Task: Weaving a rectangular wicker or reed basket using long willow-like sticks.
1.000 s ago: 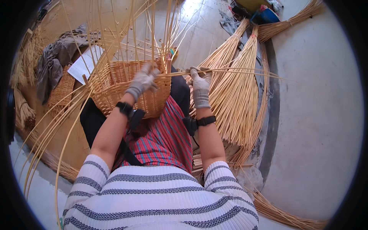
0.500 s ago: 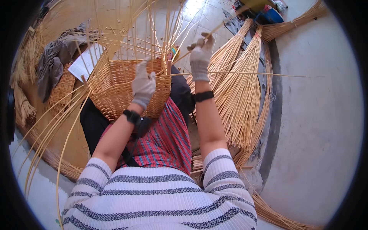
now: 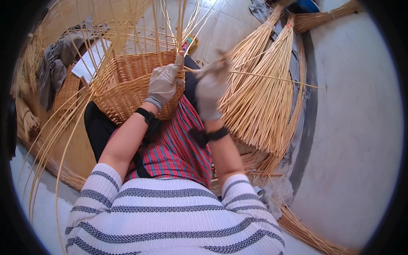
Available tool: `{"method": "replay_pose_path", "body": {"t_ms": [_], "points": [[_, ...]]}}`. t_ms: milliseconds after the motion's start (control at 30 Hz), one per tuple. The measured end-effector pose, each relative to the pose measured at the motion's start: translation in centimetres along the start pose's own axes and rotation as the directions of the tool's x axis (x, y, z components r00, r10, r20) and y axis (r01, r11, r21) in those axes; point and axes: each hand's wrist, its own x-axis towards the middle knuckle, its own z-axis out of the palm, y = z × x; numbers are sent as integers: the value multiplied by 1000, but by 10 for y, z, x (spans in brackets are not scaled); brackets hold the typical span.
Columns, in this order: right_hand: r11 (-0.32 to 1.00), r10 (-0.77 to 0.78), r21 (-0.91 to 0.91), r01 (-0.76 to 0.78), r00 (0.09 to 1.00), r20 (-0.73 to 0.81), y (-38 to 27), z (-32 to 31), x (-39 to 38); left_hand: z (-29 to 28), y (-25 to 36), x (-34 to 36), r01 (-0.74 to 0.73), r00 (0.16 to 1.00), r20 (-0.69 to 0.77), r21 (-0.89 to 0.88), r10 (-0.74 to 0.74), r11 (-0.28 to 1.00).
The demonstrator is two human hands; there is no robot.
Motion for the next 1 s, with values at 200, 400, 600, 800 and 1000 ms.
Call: {"method": "replay_pose_path", "body": {"t_ms": [200,400,600,800,1000], "points": [[916,97,257,-307,793,601,-36,38,-25,-8,11,2,151,978,-87,-330,-189,932],[881,471,-387,-274,596,651,31,26,50,-48,-48,-23,175,729,243,-970,-640,-170],[844,373,-531,-77,796,477,38,52,27,-59,-69,24,319,771,98,-915,-630,248],[592,429,-805,-28,857,286,50,73,8,-58,34,142,144,982,-43,-456,-184,878],[506,235,-862,11,961,150,62,89,6,-83,-8,8,77,997,59,-823,-49,563]]}}
